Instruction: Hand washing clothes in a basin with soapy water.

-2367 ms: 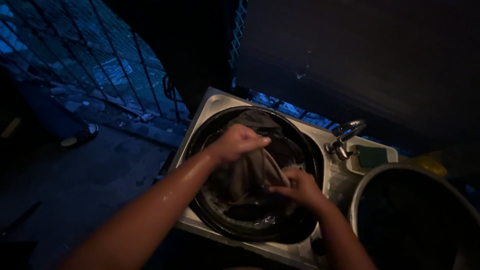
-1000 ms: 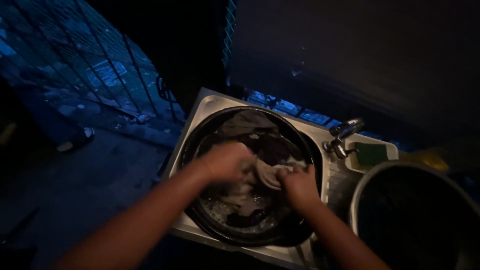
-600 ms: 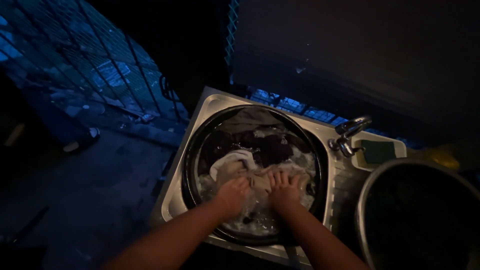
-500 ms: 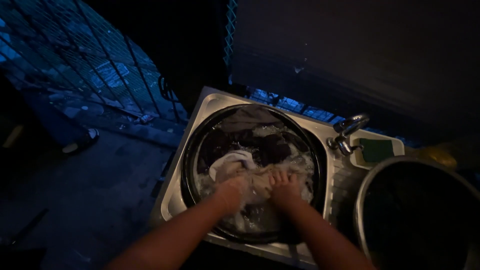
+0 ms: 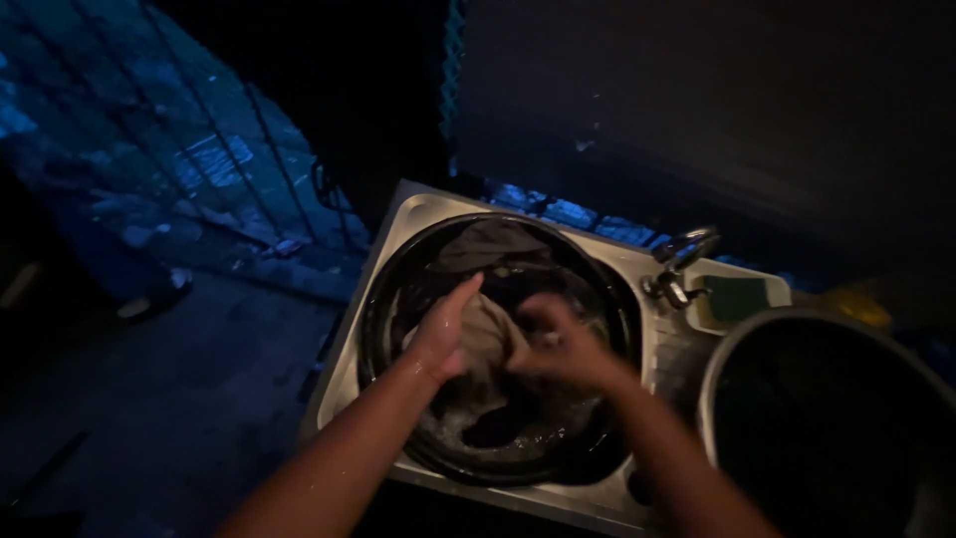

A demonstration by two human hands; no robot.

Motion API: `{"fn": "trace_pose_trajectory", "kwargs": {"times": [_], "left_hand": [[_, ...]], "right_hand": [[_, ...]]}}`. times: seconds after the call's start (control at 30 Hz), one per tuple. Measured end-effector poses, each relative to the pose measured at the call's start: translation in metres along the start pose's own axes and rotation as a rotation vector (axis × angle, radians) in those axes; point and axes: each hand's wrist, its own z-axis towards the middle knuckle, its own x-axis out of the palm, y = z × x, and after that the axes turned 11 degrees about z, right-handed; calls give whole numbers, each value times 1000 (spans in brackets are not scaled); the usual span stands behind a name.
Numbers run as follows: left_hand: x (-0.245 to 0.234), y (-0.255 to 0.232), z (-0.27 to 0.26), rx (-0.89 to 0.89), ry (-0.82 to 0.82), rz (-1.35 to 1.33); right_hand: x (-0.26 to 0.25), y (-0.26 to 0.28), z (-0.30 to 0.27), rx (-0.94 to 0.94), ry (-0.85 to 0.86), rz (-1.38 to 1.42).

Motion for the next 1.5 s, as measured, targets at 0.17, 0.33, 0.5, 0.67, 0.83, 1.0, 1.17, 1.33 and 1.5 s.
{"fn": "trace_pose_trajectory", "kwargs": {"times": [0.17, 0.33, 0.5, 0.67, 0.83, 1.0, 1.17, 1.33, 1.5], "left_hand": [[68, -57, -36, 93, 329, -48], [74, -87, -51, 151, 470, -184], [53, -66, -30, 137, 342, -163], [4, 42, 37, -238, 24, -169], [-11, 86, 49, -181, 53, -168], [-55, 118, 106, -74, -32, -154], [-88, 73, 124, 99, -359, 172], [57, -48, -10, 89, -60, 555], [43, -52, -7, 286, 164, 947]], "right_hand": [[-17, -102, -7, -143, -161, 114], [-71, -52, -15, -242, -211, 113], [-57, 40, -29, -329, -474, 391], [39, 72, -5, -303, -529, 350], [68, 29, 36, -668, -705, -170], [65, 14, 43, -250, -962, -25], [87, 20, 15, -501, -691, -122], [42, 40, -7, -362, -485, -430], [-10, -25, 2, -437, -348, -543]]}}
